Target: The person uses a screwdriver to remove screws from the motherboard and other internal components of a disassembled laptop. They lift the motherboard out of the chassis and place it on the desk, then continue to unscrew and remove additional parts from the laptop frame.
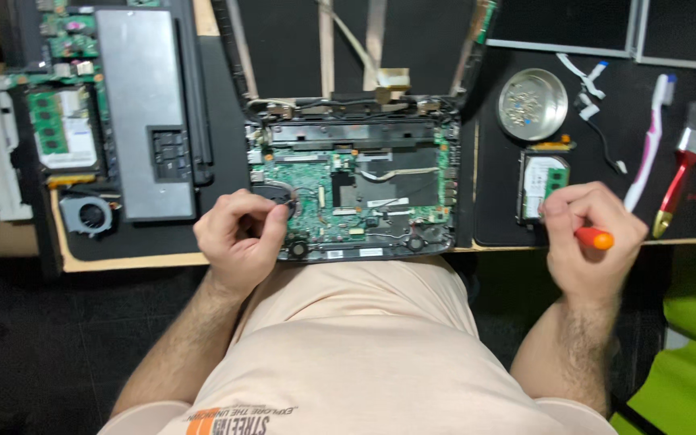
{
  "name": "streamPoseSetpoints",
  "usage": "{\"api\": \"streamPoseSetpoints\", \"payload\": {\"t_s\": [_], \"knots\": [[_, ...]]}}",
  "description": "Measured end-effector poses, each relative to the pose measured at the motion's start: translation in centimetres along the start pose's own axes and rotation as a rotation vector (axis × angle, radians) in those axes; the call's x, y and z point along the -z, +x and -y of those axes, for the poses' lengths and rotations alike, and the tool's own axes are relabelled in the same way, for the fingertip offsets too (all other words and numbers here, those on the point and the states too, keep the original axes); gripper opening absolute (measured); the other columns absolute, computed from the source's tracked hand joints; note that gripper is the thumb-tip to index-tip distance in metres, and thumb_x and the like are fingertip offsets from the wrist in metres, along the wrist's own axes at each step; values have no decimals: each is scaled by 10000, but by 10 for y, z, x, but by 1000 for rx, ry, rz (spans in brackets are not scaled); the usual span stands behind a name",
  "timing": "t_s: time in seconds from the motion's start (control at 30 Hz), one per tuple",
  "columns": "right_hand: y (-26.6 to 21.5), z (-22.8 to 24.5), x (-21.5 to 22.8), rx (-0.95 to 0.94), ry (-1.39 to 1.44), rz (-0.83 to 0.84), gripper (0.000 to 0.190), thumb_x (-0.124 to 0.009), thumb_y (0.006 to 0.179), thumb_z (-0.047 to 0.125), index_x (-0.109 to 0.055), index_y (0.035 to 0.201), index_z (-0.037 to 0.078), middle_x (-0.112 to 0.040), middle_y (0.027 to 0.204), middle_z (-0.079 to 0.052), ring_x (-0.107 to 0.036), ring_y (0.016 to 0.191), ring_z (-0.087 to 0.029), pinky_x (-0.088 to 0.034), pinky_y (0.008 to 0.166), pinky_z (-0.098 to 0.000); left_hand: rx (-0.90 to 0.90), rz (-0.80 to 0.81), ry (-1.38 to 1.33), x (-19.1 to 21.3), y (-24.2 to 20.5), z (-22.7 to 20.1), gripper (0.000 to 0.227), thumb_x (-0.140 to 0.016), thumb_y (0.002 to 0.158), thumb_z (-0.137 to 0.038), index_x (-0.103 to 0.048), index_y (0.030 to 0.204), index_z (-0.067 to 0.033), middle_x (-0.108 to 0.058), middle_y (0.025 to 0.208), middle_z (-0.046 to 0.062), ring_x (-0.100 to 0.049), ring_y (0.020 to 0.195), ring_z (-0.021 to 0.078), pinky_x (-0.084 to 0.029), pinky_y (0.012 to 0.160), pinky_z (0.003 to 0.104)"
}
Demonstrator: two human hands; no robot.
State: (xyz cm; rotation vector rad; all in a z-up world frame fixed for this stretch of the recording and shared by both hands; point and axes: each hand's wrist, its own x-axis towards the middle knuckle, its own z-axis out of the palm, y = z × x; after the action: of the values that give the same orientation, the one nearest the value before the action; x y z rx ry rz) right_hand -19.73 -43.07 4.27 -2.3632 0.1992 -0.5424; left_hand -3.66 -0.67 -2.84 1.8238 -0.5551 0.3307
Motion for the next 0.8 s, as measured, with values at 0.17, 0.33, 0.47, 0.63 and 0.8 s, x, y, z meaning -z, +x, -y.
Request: {"api": "streamPoseSetpoints", "payload": {"t_s": [0.17, 0.33, 0.47, 0.63, 0.8], "knots": [[11, 15, -48, -76, 190, 112, 489, -537, 1357, 250, -600, 934, 13, -646, 860, -113, -553, 709, -189, -426, 728, -340, -18, -9, -38, 5, 1, -2, 262, -762, 1193, -129, -655, 965, -59, -706, 781, 61, -524, 643, 195, -416, 633, 363], [20, 11, -84, -63, 40, 168, 302, -851, 1246, 159, -655, 1038, 63, -611, 893, -34, -553, 751, -153, -461, 768, -349, 29, 0, -24, 19, -2, -8, 384, -663, 1237, -93, -588, 863, -59, -601, 752, 61, -511, 653, 221, -409, 651, 386], [28, 21, -104, -161, 389, 157, 273, -661, 1224, 125, -421, 1338, 61, -543, 1001, -113, -509, 883, -189, -469, 844, -339, 88, 45, 133, 27, -12, -11, 84, -747, 1195, -55, -690, 1134, -52, -683, 980, 103, -587, 746, 225, -482, 688, 377], [40, 31, -119, -25, 516, 179, 268, -559, 1294, 278, -415, 1355, 60, -538, 1075, -157, -541, 979, -253, -495, 928, -383, 27, 50, 163, 25, -5, -10, 263, -738, 1103, 143, -686, 1319, 2, -708, 1238, 192, -629, 947, 270, -555, 775, 368], [54, 44, -129, 107, 594, 333, 268, -529, 1310, 253, -589, 1323, -8, -628, 1136, -161, -619, 1013, -221, -552, 852, -353, 20, -4, 129, 25, 0, -4, 334, -683, 1046, 182, -745, 1301, -25, -711, 1266, 159, -782, 1006, 338, -707, 863, 435]]}}
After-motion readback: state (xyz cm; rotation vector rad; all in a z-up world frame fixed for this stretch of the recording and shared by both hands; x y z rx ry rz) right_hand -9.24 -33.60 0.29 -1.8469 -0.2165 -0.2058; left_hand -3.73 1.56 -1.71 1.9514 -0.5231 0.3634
